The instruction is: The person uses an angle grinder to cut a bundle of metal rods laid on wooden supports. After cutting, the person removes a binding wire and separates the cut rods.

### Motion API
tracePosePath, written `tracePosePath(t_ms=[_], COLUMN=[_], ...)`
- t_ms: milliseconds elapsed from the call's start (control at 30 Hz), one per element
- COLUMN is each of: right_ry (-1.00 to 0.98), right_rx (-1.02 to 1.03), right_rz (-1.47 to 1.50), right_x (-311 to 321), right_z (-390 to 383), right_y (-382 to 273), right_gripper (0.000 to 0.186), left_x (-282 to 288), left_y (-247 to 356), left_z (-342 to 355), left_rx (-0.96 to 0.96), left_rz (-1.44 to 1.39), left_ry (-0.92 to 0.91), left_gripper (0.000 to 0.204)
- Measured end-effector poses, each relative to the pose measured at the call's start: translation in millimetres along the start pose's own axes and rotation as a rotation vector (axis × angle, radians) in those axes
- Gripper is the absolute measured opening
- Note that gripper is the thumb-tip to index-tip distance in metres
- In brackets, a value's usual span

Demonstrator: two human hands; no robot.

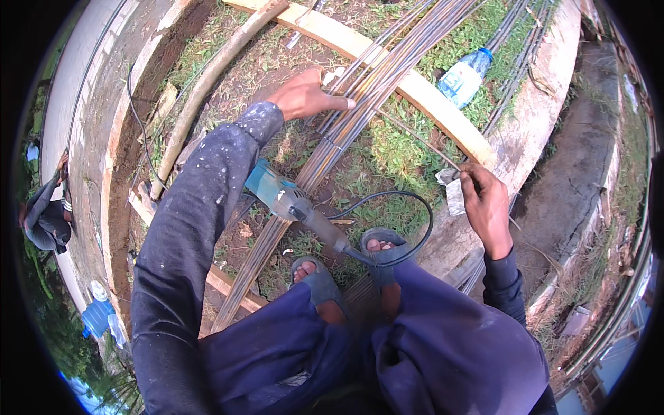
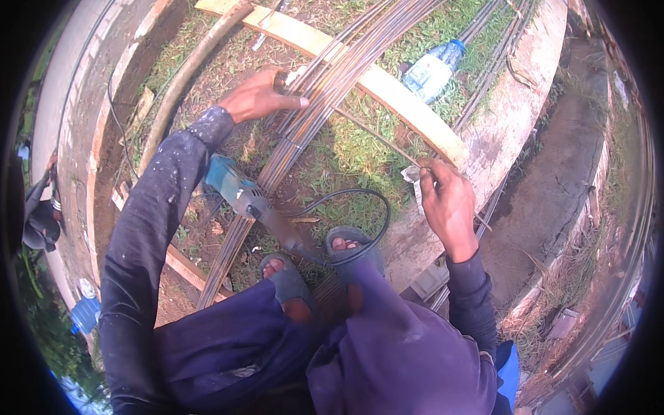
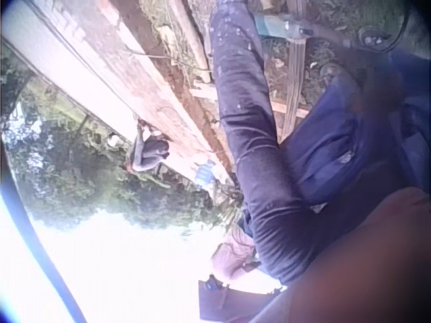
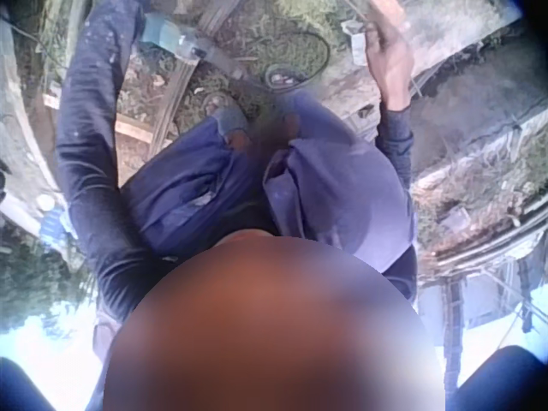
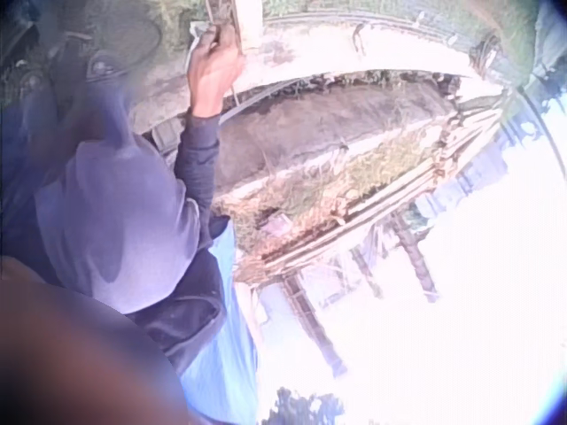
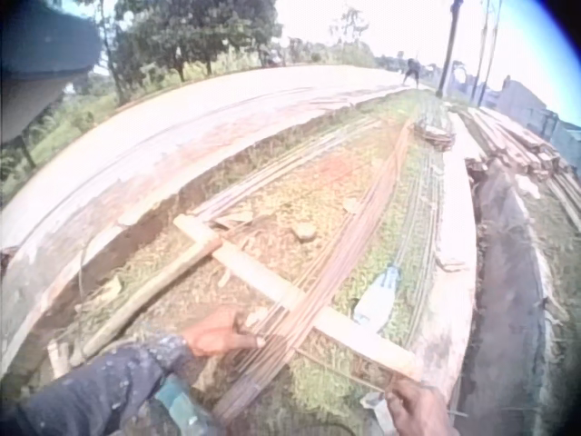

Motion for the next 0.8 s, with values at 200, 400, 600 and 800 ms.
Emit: tracePosePath(t_ms=[200, 400, 600, 800], right_ry=[-0.043, -0.098, -0.05, -0.092], right_rx=[0.004, -0.099, -0.076, -0.114], right_rz=[-0.018, 0.033, 0.058, 0.057], right_x=[-10.0, -20.7, -21.2, -23.5], right_z=[1.2, -3.1, -10.6, -7.1], right_y=[-9.0, -6.2, -1.7, -6.0], right_gripper=[0.019, 0.02, 0.019, 0.018], left_x=[-28.6, -26.7, -23.2, -15.5], left_y=[7.2, 17.3, 20.6, 12.5], left_z=[26.4, 22.4, 23.8, 32.1], left_rx=[-0.008, 0.039, 0.045, -0.006], left_rz=[0.028, 0.078, 0.095, -0.019], left_ry=[0.001, 0.027, 0.081, 0.084], left_gripper=[0.086, 0.078, 0.06, 0.042])
Point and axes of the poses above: each hand's wrist, its own z-axis towards the middle knuckle, its own x-axis out of the back of the hand, y = z × x, the point moved 10 cm from there along z, towards the middle knuckle, and after that the axes turned 8 degrees about x, right-handed, at the moved point
